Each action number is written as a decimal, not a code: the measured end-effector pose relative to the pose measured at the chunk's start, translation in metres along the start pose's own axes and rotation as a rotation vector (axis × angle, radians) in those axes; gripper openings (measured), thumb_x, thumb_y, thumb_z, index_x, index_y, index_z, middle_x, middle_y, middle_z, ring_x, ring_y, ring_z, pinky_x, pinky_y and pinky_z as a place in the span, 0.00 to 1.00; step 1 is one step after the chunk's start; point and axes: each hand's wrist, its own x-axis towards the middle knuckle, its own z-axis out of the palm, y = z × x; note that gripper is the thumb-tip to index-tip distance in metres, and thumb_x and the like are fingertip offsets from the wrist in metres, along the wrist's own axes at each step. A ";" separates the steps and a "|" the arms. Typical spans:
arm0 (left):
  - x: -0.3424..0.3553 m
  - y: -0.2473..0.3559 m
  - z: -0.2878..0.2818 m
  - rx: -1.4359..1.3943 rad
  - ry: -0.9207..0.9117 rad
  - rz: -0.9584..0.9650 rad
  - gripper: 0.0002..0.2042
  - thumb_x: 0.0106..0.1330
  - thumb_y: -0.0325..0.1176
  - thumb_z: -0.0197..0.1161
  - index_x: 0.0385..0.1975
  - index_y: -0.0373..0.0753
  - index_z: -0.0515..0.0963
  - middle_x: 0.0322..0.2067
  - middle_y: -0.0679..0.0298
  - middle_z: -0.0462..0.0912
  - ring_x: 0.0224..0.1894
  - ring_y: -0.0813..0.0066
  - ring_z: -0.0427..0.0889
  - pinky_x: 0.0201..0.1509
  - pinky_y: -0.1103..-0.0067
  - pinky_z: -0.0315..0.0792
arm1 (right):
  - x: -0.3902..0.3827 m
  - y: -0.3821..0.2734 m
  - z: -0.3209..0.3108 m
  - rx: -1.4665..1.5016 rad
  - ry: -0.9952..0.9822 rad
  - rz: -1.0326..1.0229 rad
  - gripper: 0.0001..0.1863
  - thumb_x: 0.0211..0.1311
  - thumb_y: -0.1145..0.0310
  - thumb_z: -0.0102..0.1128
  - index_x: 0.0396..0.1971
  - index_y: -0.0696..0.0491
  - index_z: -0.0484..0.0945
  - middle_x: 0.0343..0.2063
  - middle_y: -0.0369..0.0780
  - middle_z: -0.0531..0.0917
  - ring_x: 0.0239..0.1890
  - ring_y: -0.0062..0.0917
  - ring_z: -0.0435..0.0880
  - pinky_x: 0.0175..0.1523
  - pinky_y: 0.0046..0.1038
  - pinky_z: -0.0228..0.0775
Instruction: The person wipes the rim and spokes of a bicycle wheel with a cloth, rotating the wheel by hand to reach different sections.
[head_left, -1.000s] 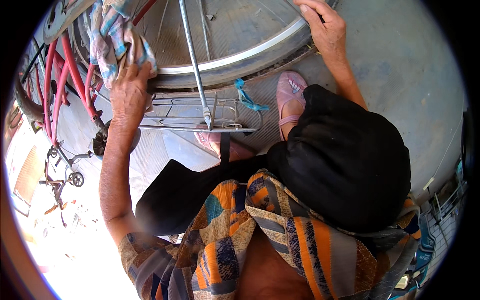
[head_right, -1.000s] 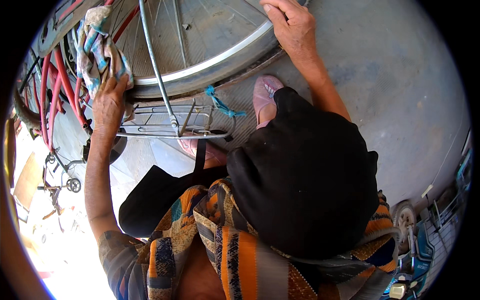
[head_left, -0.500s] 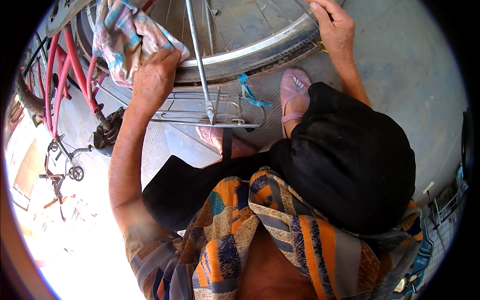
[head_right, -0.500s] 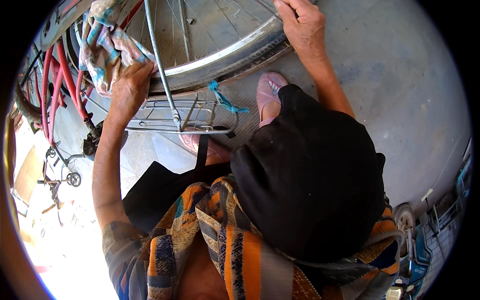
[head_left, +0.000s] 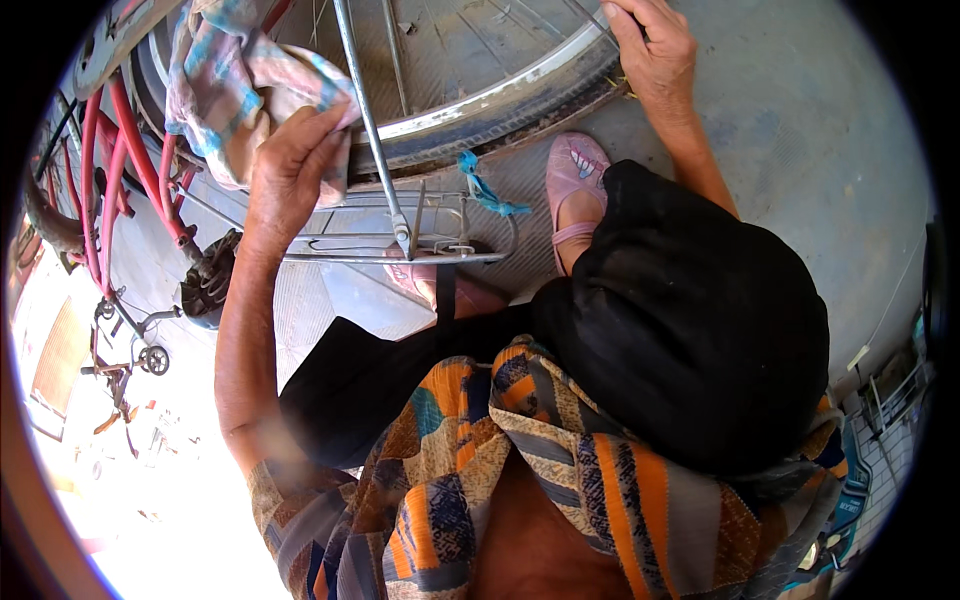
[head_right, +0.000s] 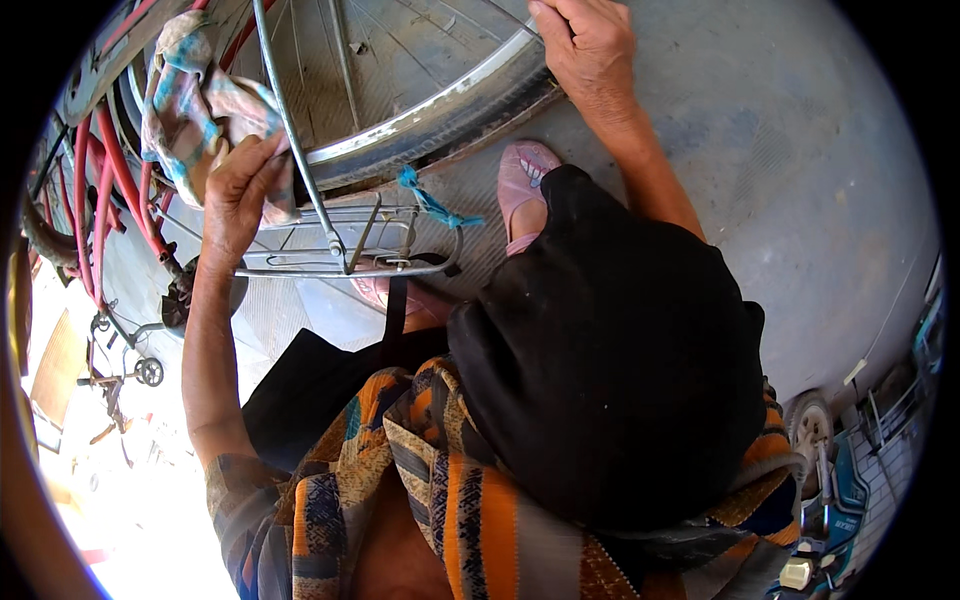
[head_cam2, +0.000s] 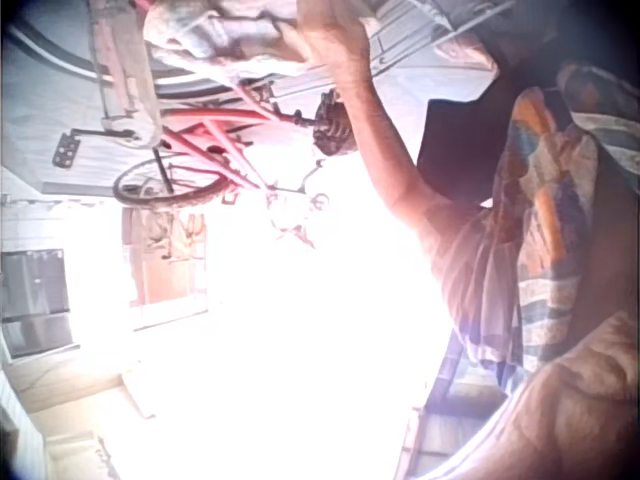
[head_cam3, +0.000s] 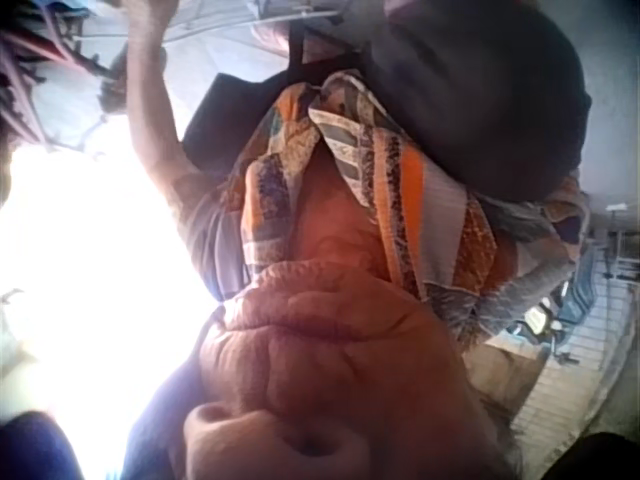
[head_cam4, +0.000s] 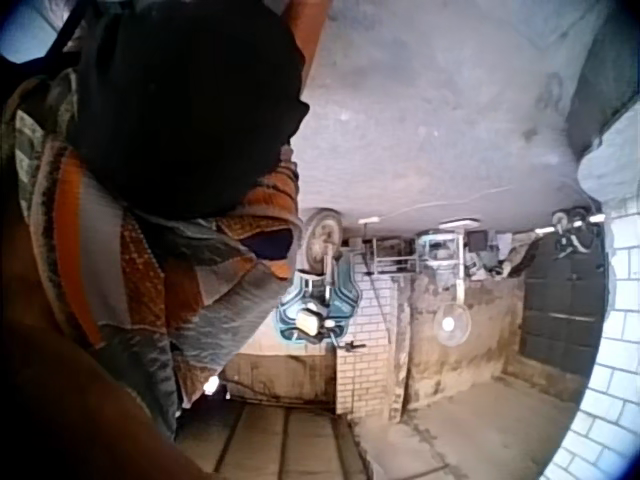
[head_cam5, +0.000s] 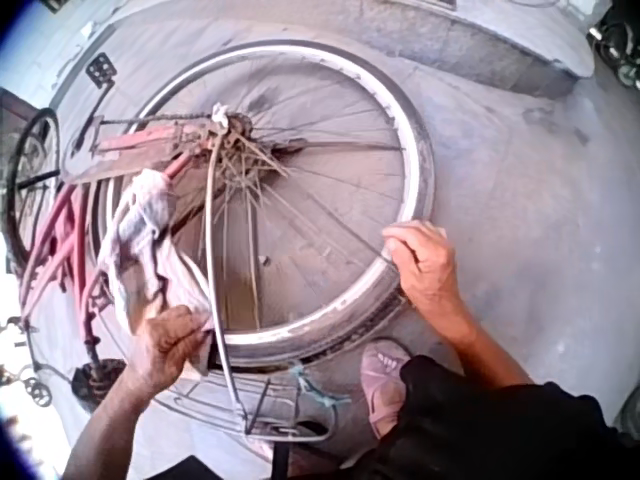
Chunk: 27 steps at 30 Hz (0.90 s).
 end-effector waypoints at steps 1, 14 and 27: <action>0.005 -0.003 0.004 -0.007 -0.074 -0.011 0.13 0.68 0.21 0.59 0.52 0.31 0.79 0.33 0.61 0.78 0.37 0.73 0.79 0.42 0.80 0.73 | 0.001 -0.001 0.001 0.013 0.000 -0.004 0.04 0.60 0.77 0.60 0.35 0.57 0.82 0.31 0.44 0.84 0.35 0.37 0.83 0.44 0.33 0.70; -0.008 -0.020 -0.005 0.728 -0.034 0.145 0.14 0.61 0.21 0.58 0.46 0.37 0.80 0.38 0.56 0.82 0.43 0.55 0.82 0.44 0.66 0.78 | -0.001 -0.002 0.005 -0.029 -0.018 -0.044 0.05 0.60 0.76 0.60 0.35 0.56 0.82 0.32 0.43 0.85 0.37 0.36 0.83 0.45 0.34 0.69; -0.014 0.003 0.030 0.504 -0.053 0.372 0.21 0.52 0.20 0.62 0.49 0.38 0.81 0.38 0.61 0.81 0.40 0.63 0.81 0.45 0.71 0.78 | 0.006 0.010 0.004 -0.044 -0.001 -0.048 0.05 0.62 0.73 0.60 0.33 0.56 0.82 0.33 0.42 0.85 0.36 0.36 0.82 0.45 0.33 0.68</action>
